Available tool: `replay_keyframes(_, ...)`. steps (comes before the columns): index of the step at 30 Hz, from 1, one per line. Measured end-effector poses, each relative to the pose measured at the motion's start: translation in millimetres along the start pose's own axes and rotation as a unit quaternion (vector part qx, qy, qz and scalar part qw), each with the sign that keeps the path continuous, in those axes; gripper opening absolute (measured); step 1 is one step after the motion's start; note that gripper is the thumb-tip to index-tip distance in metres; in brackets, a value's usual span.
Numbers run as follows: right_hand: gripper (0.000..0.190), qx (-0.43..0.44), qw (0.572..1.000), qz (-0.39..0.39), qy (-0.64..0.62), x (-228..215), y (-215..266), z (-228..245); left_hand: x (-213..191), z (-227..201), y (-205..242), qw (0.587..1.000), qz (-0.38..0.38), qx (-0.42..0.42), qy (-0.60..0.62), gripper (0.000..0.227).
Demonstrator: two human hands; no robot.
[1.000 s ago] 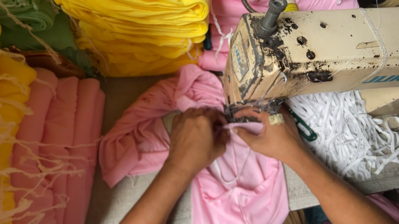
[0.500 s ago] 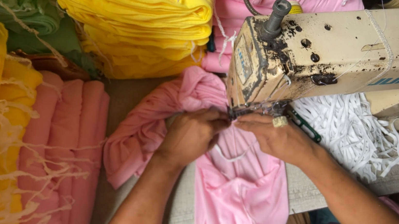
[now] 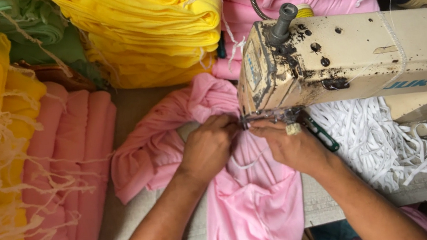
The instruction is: Preparing and sewing elastic bands onto pink fabric pieces using an industrial sewing machine.
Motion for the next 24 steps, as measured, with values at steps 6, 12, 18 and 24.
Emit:
replay_keyframes(6,0.028,0.058,0.994,-0.091,0.018,-44,29,-9,-15,-23,9,0.998,-0.054,0.024,-0.014,0.018)
replay_keyframes(12,0.017,0.206,0.912,-0.324,0.147,-152,164,-67,-12,-67,14,0.993,-0.008,-0.117,0.017,0.061)
replay_keyframes(18,0.023,0.221,0.867,-0.274,0.353,-145,218,-100,19,-67,15,0.979,0.084,-0.113,-0.150,0.081)
replay_keyframes(24,0.029,0.233,0.866,-0.300,0.326,-144,222,-103,13,-68,17,0.975,0.082,-0.110,-0.175,0.074)
Point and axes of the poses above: each hand's wrist, its own y-axis away from the middle knuckle, its own x-axis out of the palm, z = x × y, the point moved 6 cm from there along -y, towards the middle knuckle, and after that the axes turned 1 degree about z, right-handed, at the moved point
